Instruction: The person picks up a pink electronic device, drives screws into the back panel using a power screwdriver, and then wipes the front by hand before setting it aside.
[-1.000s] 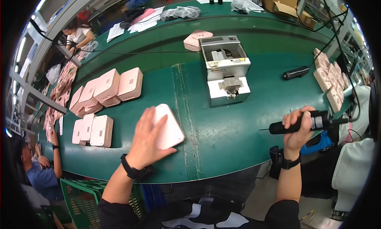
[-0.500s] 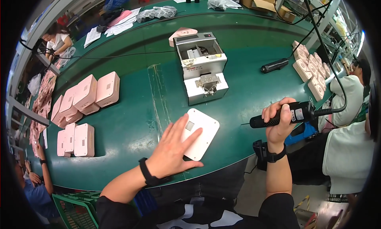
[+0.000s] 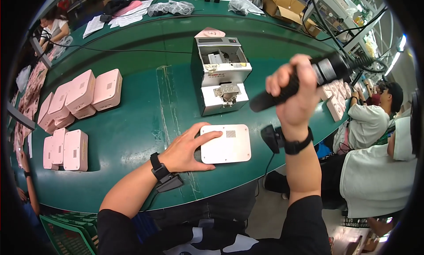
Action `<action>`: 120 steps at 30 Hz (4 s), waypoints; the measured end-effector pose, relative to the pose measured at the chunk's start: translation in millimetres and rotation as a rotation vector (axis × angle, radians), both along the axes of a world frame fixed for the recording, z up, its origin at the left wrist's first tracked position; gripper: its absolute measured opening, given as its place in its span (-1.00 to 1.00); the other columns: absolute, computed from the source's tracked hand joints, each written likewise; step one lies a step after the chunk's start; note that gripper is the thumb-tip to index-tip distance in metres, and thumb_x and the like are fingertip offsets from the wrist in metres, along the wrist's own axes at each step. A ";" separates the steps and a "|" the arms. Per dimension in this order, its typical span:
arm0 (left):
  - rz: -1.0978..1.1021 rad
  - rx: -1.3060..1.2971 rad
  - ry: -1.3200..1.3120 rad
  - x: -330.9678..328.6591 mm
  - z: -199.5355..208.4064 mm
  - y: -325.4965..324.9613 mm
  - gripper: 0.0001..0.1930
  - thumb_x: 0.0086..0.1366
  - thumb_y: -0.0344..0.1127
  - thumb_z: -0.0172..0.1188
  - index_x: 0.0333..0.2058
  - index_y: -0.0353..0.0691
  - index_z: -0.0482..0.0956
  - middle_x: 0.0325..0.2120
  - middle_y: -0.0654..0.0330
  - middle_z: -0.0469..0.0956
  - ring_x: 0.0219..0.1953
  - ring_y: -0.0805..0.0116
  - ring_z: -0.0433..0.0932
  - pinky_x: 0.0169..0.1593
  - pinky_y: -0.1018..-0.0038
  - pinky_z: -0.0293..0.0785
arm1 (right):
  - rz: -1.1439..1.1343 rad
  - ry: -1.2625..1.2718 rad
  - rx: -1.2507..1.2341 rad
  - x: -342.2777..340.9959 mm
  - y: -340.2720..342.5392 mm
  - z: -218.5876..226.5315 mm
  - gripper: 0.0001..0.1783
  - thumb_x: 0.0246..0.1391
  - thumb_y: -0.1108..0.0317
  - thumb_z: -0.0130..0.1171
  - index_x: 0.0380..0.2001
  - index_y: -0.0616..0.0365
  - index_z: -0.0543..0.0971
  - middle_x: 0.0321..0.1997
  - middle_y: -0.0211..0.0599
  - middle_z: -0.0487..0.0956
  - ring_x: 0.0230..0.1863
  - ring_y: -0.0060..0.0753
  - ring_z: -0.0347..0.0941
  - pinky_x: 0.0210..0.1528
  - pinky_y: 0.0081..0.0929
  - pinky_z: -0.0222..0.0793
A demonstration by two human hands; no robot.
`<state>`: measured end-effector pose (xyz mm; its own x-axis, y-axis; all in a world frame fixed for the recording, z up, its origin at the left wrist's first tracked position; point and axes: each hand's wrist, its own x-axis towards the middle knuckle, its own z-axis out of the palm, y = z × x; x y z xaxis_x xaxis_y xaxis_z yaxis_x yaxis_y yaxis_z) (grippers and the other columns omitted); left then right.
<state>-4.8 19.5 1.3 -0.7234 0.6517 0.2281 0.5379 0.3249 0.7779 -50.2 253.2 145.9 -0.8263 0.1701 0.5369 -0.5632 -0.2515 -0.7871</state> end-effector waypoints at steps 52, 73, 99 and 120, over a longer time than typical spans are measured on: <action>0.134 -0.053 0.143 1.5 -4.6 1.4 -0.13 -0.22 -0.12 0.58 0.20 0.14 0.51 0.09 -0.04 0.36 0.06 -0.10 0.46 0.13 0.18 0.45 | 0.070 -0.210 0.270 -16.6 8.0 -33.6 -0.67 0.26 0.08 0.08 -0.33 0.15 0.40 -0.63 -0.34 0.35 -0.69 -0.48 0.27 -0.55 -0.40 0.28; 0.189 -0.020 0.208 -0.3 -12.5 -3.2 -0.12 -0.12 -0.08 0.55 0.26 0.18 0.42 0.15 -0.02 0.30 0.13 -0.10 0.40 0.21 0.11 0.36 | -0.018 -0.144 0.220 -41.6 -34.9 1.4 -0.68 0.29 0.08 0.05 -0.29 0.15 0.39 -0.62 -0.34 0.36 -0.67 -0.43 0.29 -0.51 -0.36 0.30; 0.193 -0.031 0.199 -1.9 -12.2 -5.0 -0.12 -0.14 -0.05 0.55 0.25 0.19 0.42 0.15 -0.04 0.33 0.15 -0.08 0.39 0.24 0.11 0.31 | 0.155 -0.180 0.294 -26.0 -60.0 -26.2 -0.71 0.28 0.15 0.06 -0.35 0.15 0.36 -0.66 -0.30 0.35 -0.71 -0.45 0.29 -0.56 -0.38 0.31; 0.123 -0.010 0.211 0.2 -14.3 -4.5 -0.11 -0.13 -0.04 0.56 0.26 0.20 0.41 0.17 0.03 0.32 0.20 -0.08 0.35 0.27 0.08 0.31 | -0.005 -0.117 0.297 -43.9 -37.0 -0.3 -0.69 0.32 0.10 -0.01 -0.27 0.15 0.41 -0.61 -0.35 0.36 -0.66 -0.42 0.29 -0.48 -0.33 0.32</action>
<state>-4.6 15.0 -12.9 -0.7347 0.5643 0.3766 0.6438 0.4049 0.6493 -94.1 216.2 145.6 -0.8851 0.0243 0.4647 -0.4648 0.0016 -0.8854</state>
